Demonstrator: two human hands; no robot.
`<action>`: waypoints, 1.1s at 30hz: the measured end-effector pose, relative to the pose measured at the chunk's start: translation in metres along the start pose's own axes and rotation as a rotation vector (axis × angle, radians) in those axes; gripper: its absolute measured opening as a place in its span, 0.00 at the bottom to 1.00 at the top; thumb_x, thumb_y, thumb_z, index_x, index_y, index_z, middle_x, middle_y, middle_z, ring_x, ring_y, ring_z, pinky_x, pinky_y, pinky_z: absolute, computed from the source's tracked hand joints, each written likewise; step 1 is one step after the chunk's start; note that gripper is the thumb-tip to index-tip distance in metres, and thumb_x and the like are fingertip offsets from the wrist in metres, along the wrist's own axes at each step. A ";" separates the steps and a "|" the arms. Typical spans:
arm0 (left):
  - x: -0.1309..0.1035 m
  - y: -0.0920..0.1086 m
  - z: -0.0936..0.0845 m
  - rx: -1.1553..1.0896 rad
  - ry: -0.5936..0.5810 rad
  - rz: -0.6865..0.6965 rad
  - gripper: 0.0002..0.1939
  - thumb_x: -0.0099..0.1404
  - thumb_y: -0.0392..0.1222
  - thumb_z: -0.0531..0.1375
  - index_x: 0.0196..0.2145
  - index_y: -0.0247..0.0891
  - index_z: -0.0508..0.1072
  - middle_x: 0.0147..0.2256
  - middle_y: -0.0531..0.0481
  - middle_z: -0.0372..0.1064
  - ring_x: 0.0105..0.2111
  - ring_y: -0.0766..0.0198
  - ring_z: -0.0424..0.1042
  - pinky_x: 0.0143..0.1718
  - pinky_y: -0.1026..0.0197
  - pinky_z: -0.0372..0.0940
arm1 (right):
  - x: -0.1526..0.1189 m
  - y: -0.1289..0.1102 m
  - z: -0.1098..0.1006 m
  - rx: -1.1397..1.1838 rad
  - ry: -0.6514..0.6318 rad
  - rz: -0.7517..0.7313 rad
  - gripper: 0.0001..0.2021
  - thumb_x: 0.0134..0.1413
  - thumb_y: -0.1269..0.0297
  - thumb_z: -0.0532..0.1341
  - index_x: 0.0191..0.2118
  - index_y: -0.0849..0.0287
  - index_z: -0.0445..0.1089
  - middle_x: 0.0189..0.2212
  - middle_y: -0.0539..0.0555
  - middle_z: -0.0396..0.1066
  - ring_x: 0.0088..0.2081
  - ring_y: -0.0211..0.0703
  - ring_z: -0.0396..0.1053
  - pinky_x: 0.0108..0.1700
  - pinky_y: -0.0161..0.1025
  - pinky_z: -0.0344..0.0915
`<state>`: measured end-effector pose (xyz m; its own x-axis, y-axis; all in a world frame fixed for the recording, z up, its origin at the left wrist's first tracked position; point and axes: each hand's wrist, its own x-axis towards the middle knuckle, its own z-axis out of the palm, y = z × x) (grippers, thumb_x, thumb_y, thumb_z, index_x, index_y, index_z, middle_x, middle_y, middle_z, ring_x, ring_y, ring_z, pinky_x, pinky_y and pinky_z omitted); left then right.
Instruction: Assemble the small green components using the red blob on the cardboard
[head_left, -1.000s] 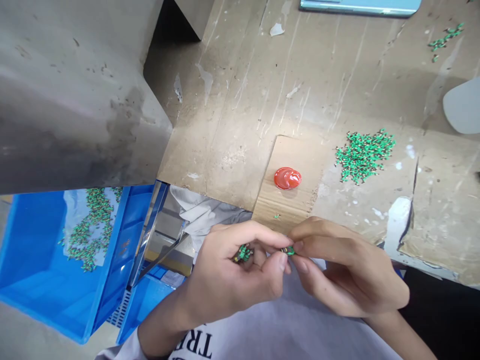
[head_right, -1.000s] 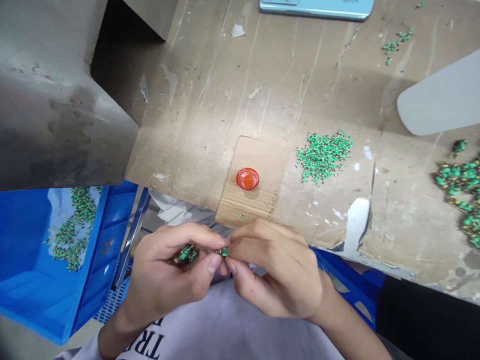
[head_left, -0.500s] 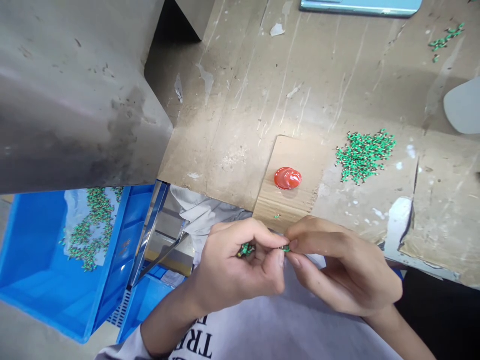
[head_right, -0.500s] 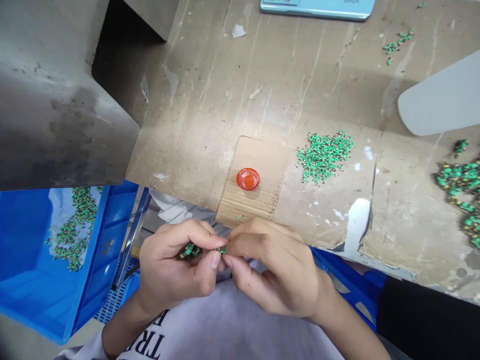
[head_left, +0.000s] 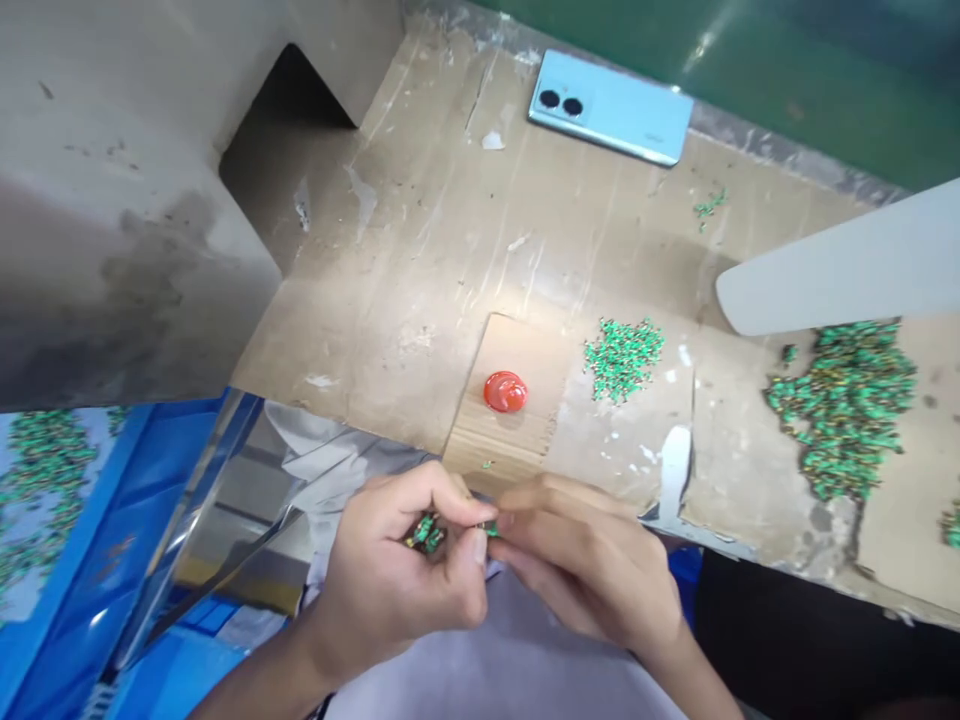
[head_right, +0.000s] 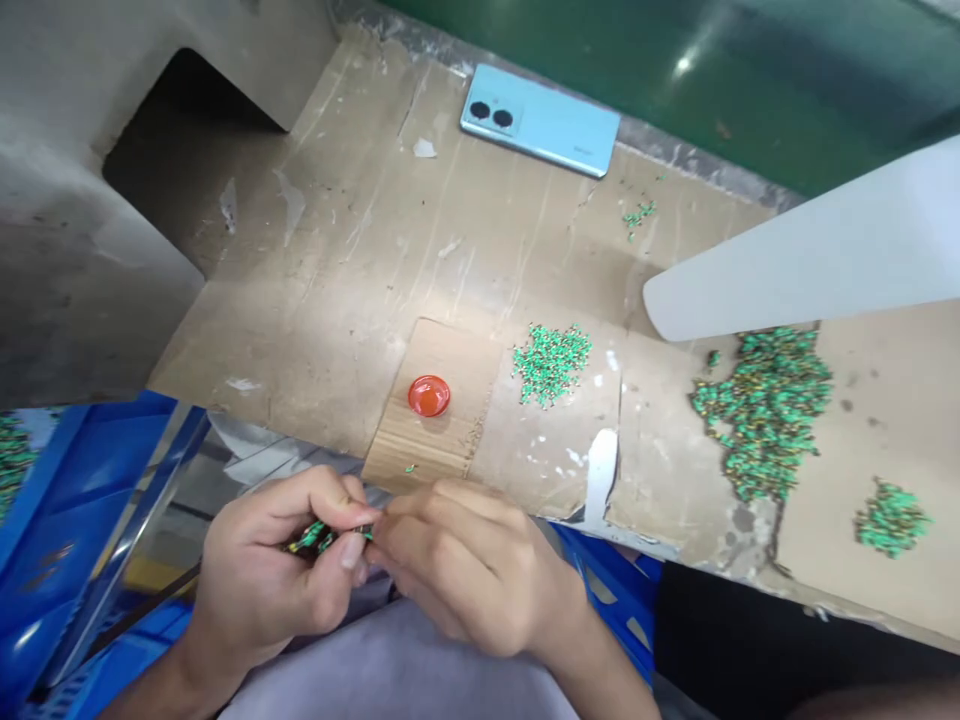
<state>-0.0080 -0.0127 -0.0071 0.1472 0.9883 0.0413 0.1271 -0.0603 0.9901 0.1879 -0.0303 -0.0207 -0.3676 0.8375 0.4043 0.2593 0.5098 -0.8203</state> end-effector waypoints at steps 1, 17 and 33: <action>-0.001 -0.001 0.001 -0.011 0.004 -0.045 0.09 0.59 0.27 0.65 0.28 0.40 0.75 0.18 0.59 0.72 0.14 0.71 0.69 0.19 0.72 0.63 | 0.000 0.001 -0.001 -0.030 -0.001 -0.013 0.06 0.80 0.73 0.62 0.55 0.63 0.74 0.41 0.60 0.86 0.42 0.44 0.85 0.45 0.40 0.85; 0.031 0.002 -0.039 -0.866 0.359 -0.711 0.11 0.50 0.23 0.69 0.31 0.32 0.83 0.31 0.50 0.73 0.30 0.68 0.75 0.24 0.73 0.71 | -0.078 0.067 -0.161 -1.054 0.783 0.493 0.17 0.64 0.67 0.73 0.58 0.59 0.82 0.36 0.61 0.79 0.32 0.57 0.78 0.34 0.51 0.70; 0.014 -0.010 -0.017 -0.966 0.219 -0.755 0.15 0.59 0.39 0.85 0.34 0.34 0.84 0.33 0.52 0.82 0.29 0.72 0.81 0.27 0.77 0.73 | 0.008 0.025 -0.005 -0.513 -0.237 0.005 0.05 0.79 0.69 0.65 0.46 0.62 0.78 0.39 0.58 0.78 0.40 0.49 0.72 0.41 0.46 0.63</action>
<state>-0.0237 0.0043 -0.0141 0.1727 0.7388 -0.6514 -0.6779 0.5690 0.4656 0.1958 -0.0093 -0.0362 -0.5407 0.8031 0.2503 0.6405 0.5860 -0.4964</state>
